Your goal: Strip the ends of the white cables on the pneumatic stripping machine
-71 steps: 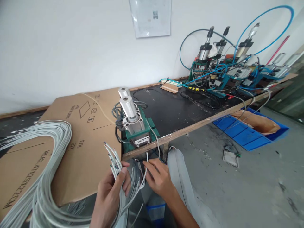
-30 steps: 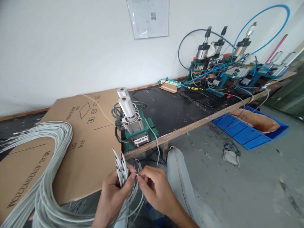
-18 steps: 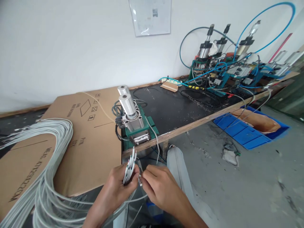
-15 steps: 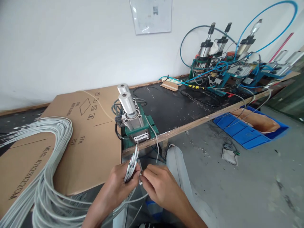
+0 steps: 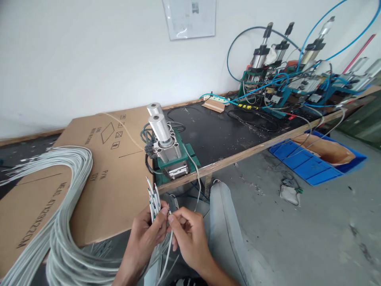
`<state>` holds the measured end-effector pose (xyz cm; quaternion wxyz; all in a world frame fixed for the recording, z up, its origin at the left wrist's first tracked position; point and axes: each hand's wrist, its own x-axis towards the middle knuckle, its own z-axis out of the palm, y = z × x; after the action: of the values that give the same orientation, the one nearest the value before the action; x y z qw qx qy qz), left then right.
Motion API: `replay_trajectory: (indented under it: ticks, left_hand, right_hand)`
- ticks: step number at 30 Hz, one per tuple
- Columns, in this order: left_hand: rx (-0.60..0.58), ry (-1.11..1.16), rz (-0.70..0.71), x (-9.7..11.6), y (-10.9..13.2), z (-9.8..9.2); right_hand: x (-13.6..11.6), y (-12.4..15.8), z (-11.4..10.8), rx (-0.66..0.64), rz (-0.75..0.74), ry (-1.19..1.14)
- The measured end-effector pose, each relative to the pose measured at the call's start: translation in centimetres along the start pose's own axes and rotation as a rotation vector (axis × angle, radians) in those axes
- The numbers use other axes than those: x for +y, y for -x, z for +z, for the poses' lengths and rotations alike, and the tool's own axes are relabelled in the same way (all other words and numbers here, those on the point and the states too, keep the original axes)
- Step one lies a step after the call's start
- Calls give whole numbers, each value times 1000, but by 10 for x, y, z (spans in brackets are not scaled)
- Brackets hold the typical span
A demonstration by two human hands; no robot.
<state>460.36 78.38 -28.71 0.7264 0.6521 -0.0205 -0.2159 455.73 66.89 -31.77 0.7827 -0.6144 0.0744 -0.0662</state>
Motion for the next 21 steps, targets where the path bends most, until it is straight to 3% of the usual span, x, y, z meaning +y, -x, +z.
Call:
replay_trajectory:
  ticks: [6,14,21]
  left_hand:
    - [47,-47,53,-6,0,2]
    - [-5,-20,42,-10,-2,0]
    - [21,43,62,-11,0,4]
  right_hand:
    - [1,-1,-1,17,-15,60]
    - [1,-1,-7,-1,-10,134]
    - [8,0,-2,82,-90,176]
